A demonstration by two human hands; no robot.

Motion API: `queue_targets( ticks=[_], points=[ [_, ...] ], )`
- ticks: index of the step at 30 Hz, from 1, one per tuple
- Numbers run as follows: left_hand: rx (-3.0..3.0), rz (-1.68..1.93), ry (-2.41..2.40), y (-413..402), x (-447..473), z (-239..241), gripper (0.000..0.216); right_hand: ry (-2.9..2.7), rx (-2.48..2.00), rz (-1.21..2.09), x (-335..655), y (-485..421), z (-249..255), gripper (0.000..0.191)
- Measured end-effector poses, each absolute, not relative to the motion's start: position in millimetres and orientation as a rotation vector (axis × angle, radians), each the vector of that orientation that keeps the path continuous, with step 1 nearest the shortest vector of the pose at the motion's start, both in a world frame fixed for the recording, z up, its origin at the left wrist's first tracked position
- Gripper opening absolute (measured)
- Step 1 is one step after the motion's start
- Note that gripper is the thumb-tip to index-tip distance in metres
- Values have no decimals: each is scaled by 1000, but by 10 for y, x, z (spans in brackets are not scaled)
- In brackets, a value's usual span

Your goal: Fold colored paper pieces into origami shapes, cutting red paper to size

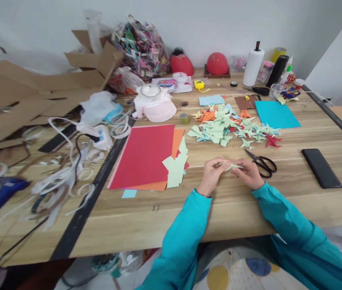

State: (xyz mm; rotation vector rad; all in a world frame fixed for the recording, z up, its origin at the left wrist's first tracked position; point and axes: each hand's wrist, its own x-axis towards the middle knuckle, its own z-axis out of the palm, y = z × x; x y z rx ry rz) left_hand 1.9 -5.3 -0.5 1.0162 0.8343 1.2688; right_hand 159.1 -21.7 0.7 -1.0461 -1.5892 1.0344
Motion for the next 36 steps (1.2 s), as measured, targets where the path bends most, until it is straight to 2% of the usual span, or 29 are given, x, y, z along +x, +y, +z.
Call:
queue_targets(
  ticks=[10, 29, 36],
  points=[
    [1256, 1186, 841, -62, -57, 115, 20, -1548, -1011, 1079, 1620, -182, -54, 24],
    [1271, 1170, 874, -56, -30, 127, 20, -1566, -1058, 964, 1637, -190, 19, 23],
    [1179, 1076, 967, -48, -27, 76, 23, -1587, -1031, 1017, 1659, -186, -1, 21]
  ],
)
